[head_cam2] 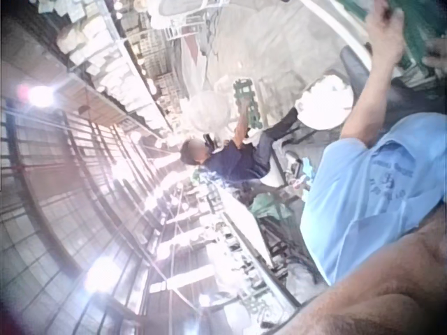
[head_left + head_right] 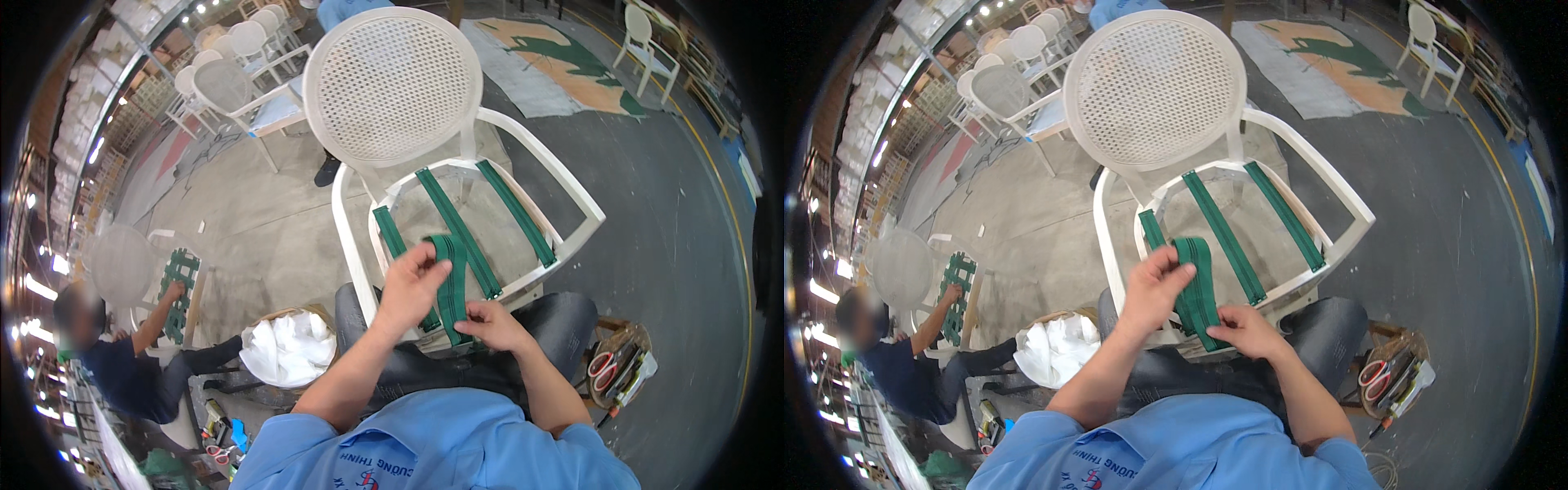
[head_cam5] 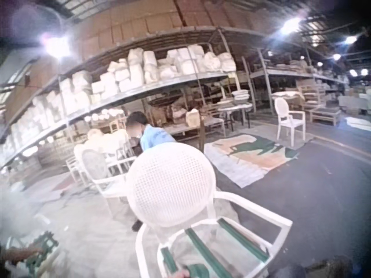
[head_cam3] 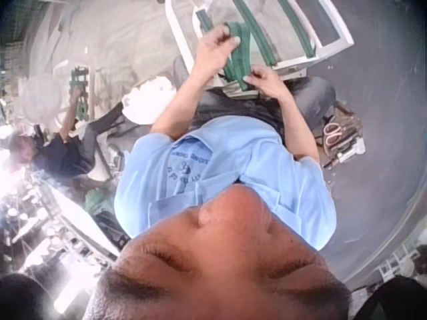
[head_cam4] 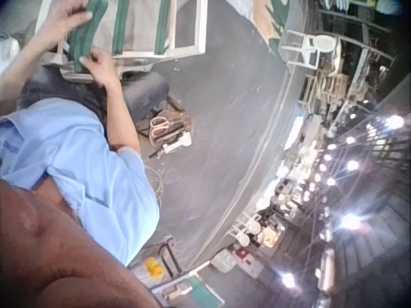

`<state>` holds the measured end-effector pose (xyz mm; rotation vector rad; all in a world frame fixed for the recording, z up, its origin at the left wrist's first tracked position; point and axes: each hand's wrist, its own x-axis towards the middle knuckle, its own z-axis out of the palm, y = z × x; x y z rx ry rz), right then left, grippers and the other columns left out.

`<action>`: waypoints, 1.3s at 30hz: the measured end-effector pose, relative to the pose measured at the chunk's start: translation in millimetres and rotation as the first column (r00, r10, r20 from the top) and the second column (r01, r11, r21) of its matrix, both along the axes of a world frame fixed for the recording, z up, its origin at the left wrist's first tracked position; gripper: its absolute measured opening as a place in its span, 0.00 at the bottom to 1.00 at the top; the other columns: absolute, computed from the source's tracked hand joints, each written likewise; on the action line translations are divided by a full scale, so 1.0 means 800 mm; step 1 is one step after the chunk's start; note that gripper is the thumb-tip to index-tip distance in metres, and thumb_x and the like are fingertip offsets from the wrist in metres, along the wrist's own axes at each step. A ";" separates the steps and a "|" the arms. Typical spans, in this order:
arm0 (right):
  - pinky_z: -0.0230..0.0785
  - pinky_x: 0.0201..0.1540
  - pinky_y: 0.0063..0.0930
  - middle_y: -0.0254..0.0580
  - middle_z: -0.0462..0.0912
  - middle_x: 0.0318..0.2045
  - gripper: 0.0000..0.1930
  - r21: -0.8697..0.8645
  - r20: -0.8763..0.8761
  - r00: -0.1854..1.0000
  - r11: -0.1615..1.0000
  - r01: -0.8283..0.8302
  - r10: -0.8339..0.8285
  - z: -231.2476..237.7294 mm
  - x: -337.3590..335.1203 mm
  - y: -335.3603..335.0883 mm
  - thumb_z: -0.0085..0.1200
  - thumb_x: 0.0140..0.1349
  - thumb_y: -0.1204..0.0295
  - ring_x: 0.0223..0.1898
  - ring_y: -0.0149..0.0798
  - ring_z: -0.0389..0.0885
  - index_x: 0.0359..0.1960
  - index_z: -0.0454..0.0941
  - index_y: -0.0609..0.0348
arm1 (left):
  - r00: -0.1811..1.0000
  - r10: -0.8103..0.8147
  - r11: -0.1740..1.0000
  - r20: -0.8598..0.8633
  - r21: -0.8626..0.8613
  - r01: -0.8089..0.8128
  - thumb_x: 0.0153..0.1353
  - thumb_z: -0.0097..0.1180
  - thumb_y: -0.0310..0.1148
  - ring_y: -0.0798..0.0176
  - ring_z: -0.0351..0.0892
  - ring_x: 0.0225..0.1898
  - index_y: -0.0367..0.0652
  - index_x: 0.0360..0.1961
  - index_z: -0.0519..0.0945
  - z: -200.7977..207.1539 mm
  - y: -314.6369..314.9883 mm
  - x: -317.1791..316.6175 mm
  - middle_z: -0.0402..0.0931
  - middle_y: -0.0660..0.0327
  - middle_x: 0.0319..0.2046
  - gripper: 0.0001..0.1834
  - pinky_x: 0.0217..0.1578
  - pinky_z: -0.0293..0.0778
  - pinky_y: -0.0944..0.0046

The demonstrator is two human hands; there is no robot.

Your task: The person attaches green plastic slats to the seat of a white plastic chair using a pneumatic staple gun. They repeatedly position each slat and secure it with staples.

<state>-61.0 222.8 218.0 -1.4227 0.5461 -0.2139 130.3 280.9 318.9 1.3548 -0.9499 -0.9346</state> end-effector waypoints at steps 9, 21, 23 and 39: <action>0.70 0.46 0.23 0.31 0.84 0.37 0.11 0.194 0.218 0.887 0.909 0.369 -0.407 0.058 0.027 -0.031 0.58 0.69 0.68 0.39 0.24 0.77 0.45 0.82 0.62 | 0.991 -0.061 0.987 0.116 0.155 0.042 0.65 0.58 0.24 0.77 0.74 0.29 0.35 0.41 0.80 -0.085 0.045 -0.050 0.79 0.66 0.29 0.06 0.30 0.70 0.72; 0.67 0.37 0.17 0.29 0.81 0.32 0.10 -0.190 -0.049 0.988 0.972 0.138 -0.149 0.083 0.028 -0.017 0.56 0.68 0.72 0.34 0.20 0.73 0.46 0.82 0.63 | 0.937 0.033 0.994 -0.347 0.111 0.006 0.67 0.59 0.30 0.73 0.76 0.37 0.38 0.42 0.79 -0.057 0.031 -0.003 0.79 0.67 0.35 0.07 0.43 0.72 0.69; 0.67 0.35 0.19 0.31 0.80 0.32 0.08 -0.072 0.103 0.946 0.946 0.315 -0.308 0.078 0.033 -0.016 0.58 0.66 0.75 0.33 0.21 0.74 0.44 0.81 0.62 | 0.901 0.087 0.994 -0.424 0.102 -0.048 0.66 0.60 0.29 0.74 0.73 0.34 0.38 0.39 0.80 -0.055 0.026 -0.010 0.77 0.68 0.31 0.05 0.39 0.69 0.71; 0.75 0.40 0.25 0.45 0.87 0.36 0.08 -0.463 0.243 0.905 0.778 0.424 -0.349 0.088 0.031 -0.032 0.60 0.59 0.80 0.36 0.34 0.85 0.41 0.83 0.64 | 0.928 0.053 0.987 -0.368 0.159 0.007 0.68 0.57 0.28 0.78 0.71 0.34 0.36 0.41 0.80 -0.055 0.011 -0.013 0.77 0.69 0.32 0.06 0.36 0.66 0.74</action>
